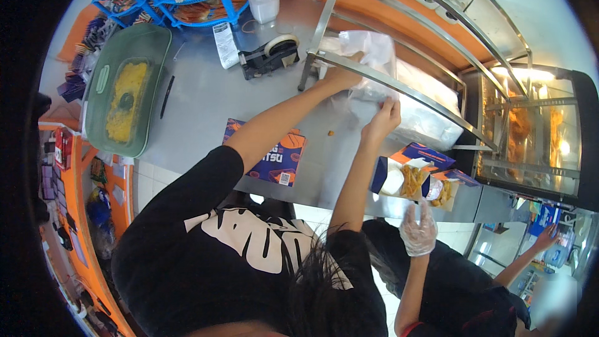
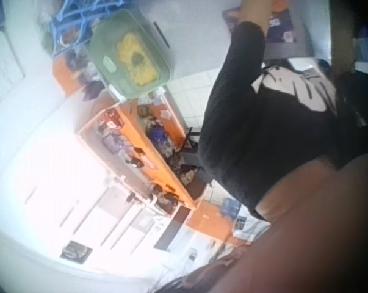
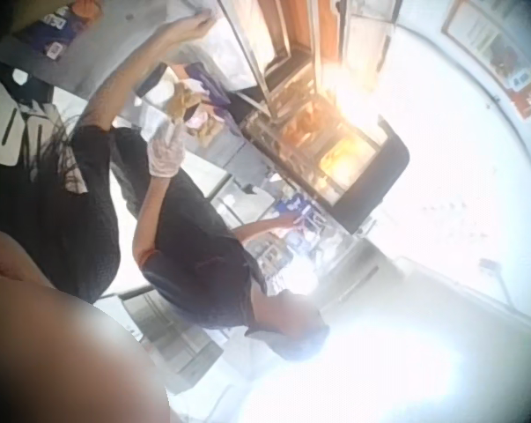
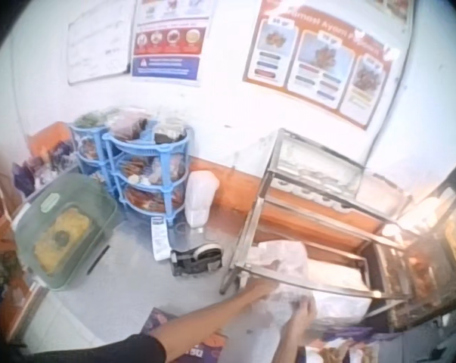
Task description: The person assembles food orders at a counter, using a receipt to guide the process. They place items into containers, add rice and other components, and pack the completed orders into boxes and plastic bags.
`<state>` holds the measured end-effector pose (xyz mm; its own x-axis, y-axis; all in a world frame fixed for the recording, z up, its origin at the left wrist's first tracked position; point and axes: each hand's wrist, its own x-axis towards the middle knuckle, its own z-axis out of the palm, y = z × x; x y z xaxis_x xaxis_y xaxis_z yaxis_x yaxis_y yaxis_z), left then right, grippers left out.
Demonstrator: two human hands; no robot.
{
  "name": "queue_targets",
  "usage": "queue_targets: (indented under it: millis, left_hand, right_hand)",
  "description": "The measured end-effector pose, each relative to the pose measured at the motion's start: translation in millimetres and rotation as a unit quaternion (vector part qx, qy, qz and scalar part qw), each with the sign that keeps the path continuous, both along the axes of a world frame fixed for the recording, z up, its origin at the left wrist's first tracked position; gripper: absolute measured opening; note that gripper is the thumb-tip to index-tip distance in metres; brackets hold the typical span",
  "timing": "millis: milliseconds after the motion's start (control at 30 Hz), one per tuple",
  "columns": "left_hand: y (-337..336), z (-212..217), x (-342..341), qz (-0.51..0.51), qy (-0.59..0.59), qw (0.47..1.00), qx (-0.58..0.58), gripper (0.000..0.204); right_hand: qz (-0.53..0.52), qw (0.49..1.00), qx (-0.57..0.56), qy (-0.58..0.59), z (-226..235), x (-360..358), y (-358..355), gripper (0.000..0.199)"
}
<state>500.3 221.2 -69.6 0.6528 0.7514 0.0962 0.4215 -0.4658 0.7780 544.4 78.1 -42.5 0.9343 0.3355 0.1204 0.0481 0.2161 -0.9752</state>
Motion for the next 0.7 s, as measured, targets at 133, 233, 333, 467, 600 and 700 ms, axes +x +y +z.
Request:
queue_targets:
  millis: [133, 233, 333, 467, 600, 700]
  left_hand:
    - [17, -5, 1, 0.034, 0.009, 0.992, 0.122, 0.028]
    - [25, -3, 4, 0.054, -0.006, 0.987, 0.154, 0.023]
    - [31, -10, 8, 0.055, -0.006, 0.972, 0.228, 0.022]
    - [37, -26, 11, 0.063, -0.007, 0.941, 0.332, 0.039]
    - [21, -11, -12, -0.088, 0.072, 0.992, 0.055, 0.057]
    - [-37, 24, -76, -0.074, 0.103, 0.985, 0.116, 0.066]
  right_hand:
    - [-0.026, 0.994, 0.096, 0.051, 8, -23, -35, 0.026]
    - [-0.031, 0.986, 0.14, 0.082, 31, -38, -74, 0.033]
    - [-0.142, 0.97, 0.167, 0.103, 69, -69, -116, 0.04]
    - [-0.27, 0.953, 0.115, -0.077, 145, -112, -206, 0.054]
    - [-0.236, 0.968, 0.08, -0.027, 156, -169, -256, 0.052]
    - [-0.049, 0.997, -0.036, 0.055, 137, -206, -258, 0.03]
